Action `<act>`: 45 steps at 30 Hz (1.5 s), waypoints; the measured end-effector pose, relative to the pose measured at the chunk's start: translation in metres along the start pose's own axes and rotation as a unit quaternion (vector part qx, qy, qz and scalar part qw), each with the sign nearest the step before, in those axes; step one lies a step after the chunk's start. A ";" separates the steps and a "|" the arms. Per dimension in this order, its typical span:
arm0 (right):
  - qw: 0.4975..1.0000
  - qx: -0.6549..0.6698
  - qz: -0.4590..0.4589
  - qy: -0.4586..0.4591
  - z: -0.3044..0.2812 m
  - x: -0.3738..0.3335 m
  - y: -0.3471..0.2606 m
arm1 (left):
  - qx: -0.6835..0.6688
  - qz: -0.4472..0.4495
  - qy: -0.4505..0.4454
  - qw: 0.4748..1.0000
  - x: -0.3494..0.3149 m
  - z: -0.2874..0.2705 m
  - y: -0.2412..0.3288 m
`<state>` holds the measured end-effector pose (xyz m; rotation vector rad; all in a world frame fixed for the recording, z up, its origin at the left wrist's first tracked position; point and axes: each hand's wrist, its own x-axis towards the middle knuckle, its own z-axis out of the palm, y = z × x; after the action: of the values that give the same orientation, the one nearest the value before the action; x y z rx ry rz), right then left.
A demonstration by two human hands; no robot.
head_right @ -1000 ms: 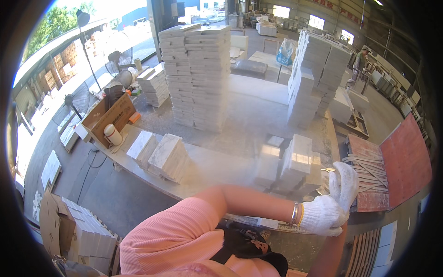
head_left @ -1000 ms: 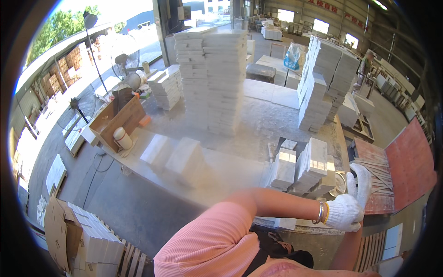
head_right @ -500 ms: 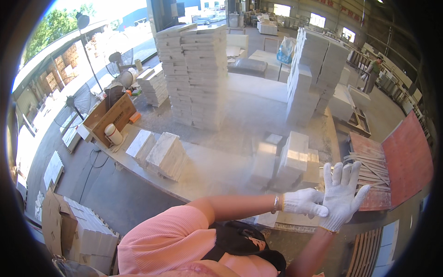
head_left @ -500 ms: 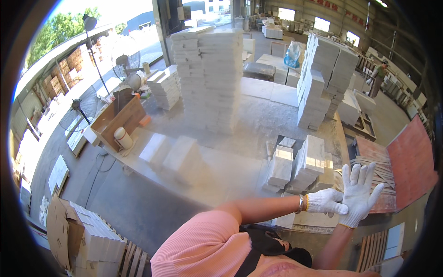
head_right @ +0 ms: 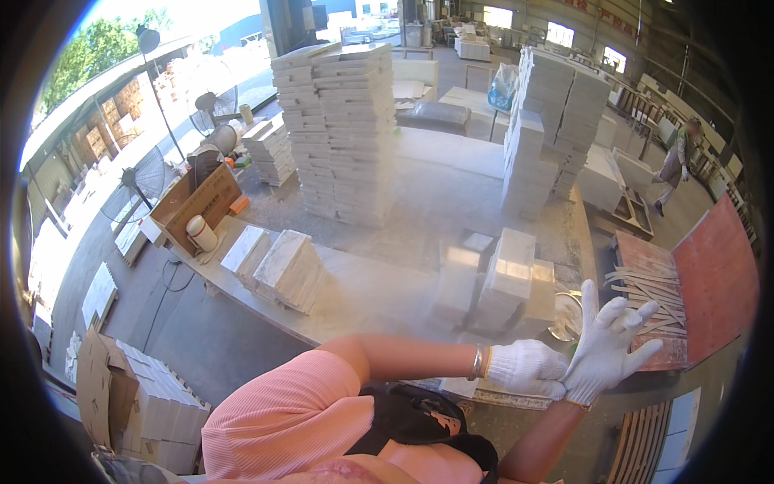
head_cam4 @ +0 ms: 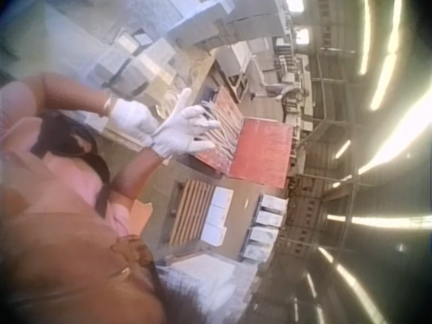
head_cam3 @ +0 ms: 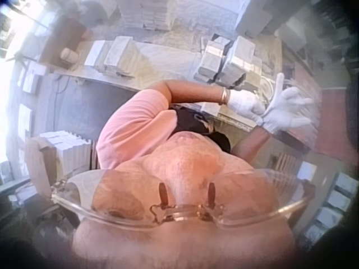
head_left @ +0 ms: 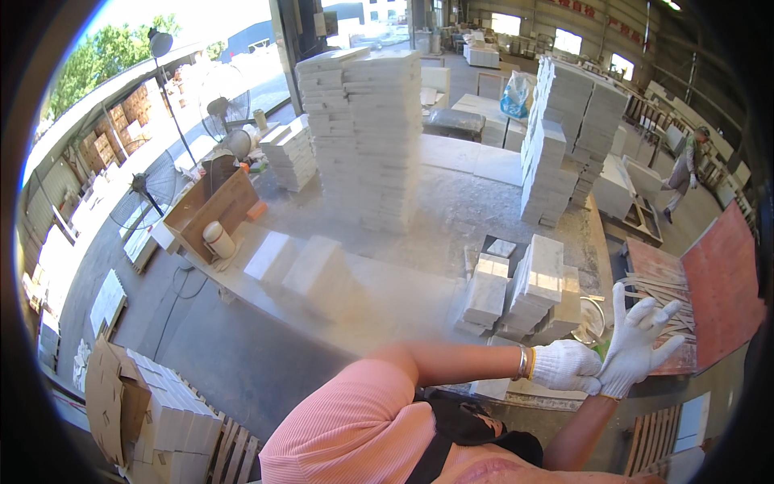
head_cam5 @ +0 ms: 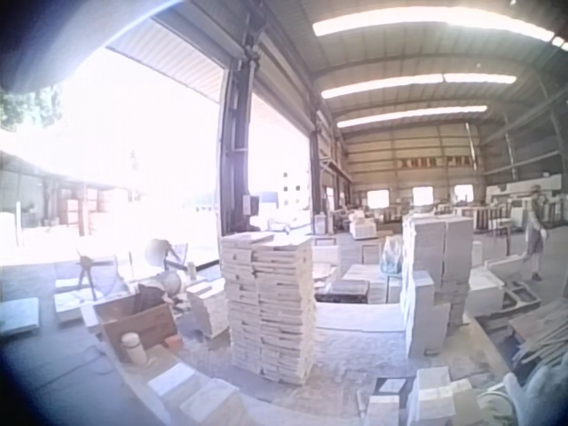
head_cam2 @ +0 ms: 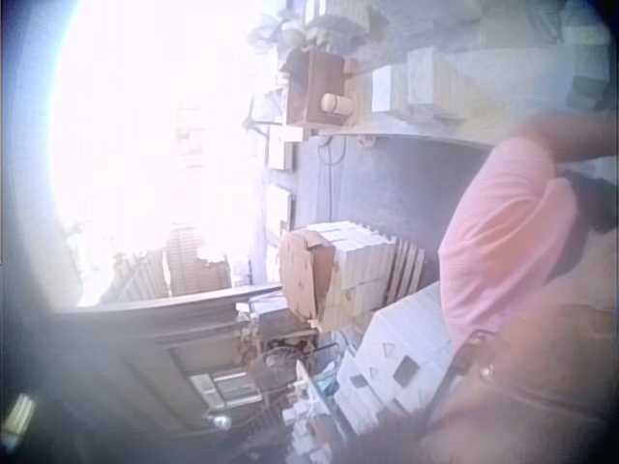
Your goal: The person applies a white powder to the edges of rectangular stone tiles using a small metal tool, then rubs the edges with a green abrasive block. The person repeats this process on multiple tiles, handling them one at a time and placing finished pieces aside.
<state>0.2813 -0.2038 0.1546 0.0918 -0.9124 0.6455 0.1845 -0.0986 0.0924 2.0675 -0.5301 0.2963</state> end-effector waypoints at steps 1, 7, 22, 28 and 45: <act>0.999 -0.021 -0.009 0.032 0.005 -0.003 0.000 | 0.006 0.001 -0.003 1.000 -0.001 0.001 0.000; 0.988 -0.137 0.074 0.020 0.004 -0.011 -0.003 | -0.032 0.033 0.027 0.999 -0.008 0.016 -0.003; 0.547 -0.699 0.266 0.377 -0.055 -0.043 -0.037 | -0.081 -0.269 0.105 0.954 -0.142 -0.076 0.009; 0.490 -0.785 0.293 0.242 -0.109 -0.046 -0.020 | -0.088 -0.424 0.125 0.893 -0.182 -0.073 0.000; 0.239 -0.887 0.392 0.050 -0.130 -0.011 0.036 | 0.057 -0.384 0.140 0.911 -0.204 -0.067 -0.003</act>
<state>0.3477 -0.1359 0.0582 -2.6708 -1.0085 0.0676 0.0075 0.0113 0.0417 2.1239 0.4947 0.1456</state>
